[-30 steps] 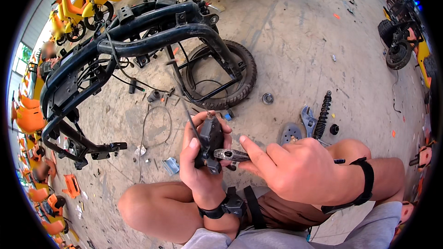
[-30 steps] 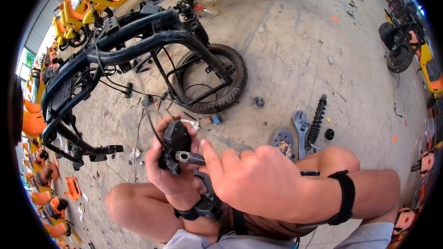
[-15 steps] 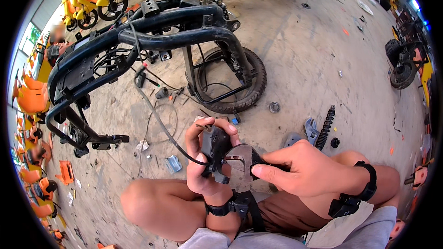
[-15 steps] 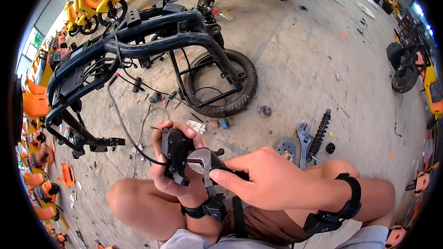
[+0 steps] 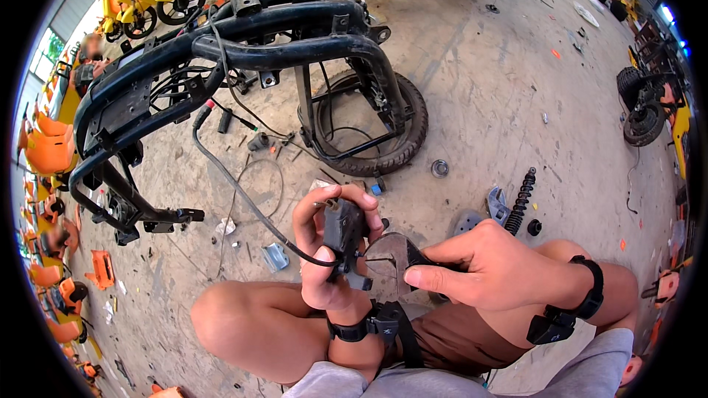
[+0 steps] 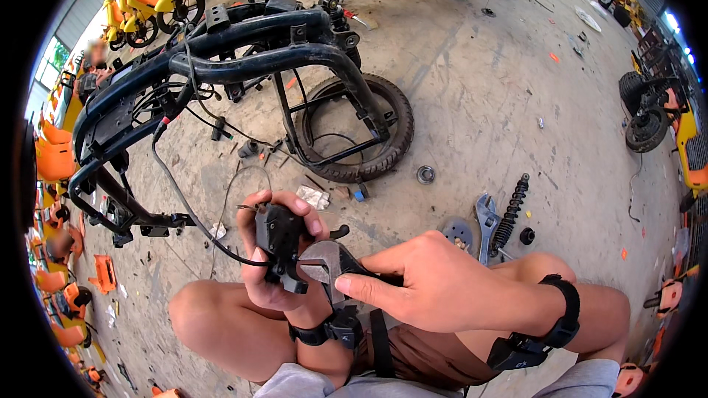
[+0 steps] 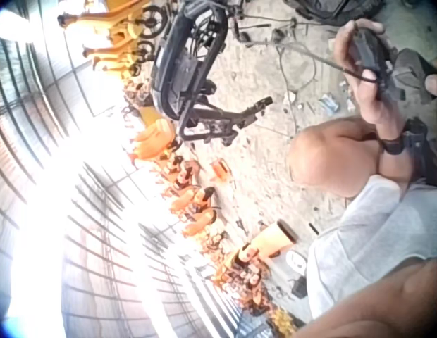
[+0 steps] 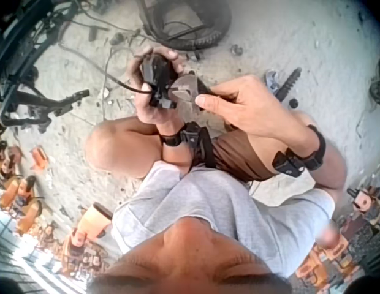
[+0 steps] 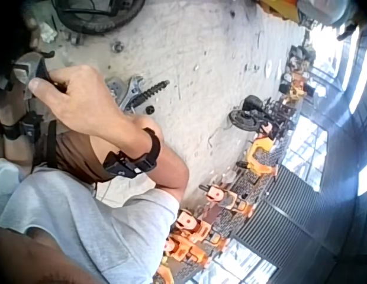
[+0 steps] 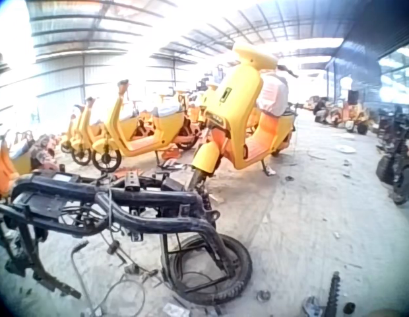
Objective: The person sits on the floor and uses pliers to repeatedly squeeze and adjust a small black plastic component with a wire attached. The person rotates the component and repositions the pliers multiple times while working on the same part.
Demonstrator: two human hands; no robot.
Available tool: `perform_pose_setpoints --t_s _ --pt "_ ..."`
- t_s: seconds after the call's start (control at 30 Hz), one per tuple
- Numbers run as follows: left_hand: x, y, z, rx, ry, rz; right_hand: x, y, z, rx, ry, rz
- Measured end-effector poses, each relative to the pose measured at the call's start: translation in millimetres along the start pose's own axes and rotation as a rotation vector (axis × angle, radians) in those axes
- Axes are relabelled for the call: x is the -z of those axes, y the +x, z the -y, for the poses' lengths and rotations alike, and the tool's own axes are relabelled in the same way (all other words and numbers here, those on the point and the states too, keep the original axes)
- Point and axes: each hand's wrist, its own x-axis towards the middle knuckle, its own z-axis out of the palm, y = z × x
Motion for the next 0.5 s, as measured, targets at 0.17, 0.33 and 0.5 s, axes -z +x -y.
perform_pose_setpoints --t_s 0.17,0.33,0.5 --pt "0.4 0.6 1.8 -0.048 0.004 0.037 0.6 -1.5 1.7 0.006 -0.005 -0.016" --pt "-0.9 -1.1 1.4 -0.039 -0.007 0.022 1.5 -1.7 5.4 0.012 -0.03 -0.013" --pt "-0.2 -1.4 1.3 -0.051 -0.007 0.051 0.8 -2.2 2.2 0.033 -0.039 -0.013"
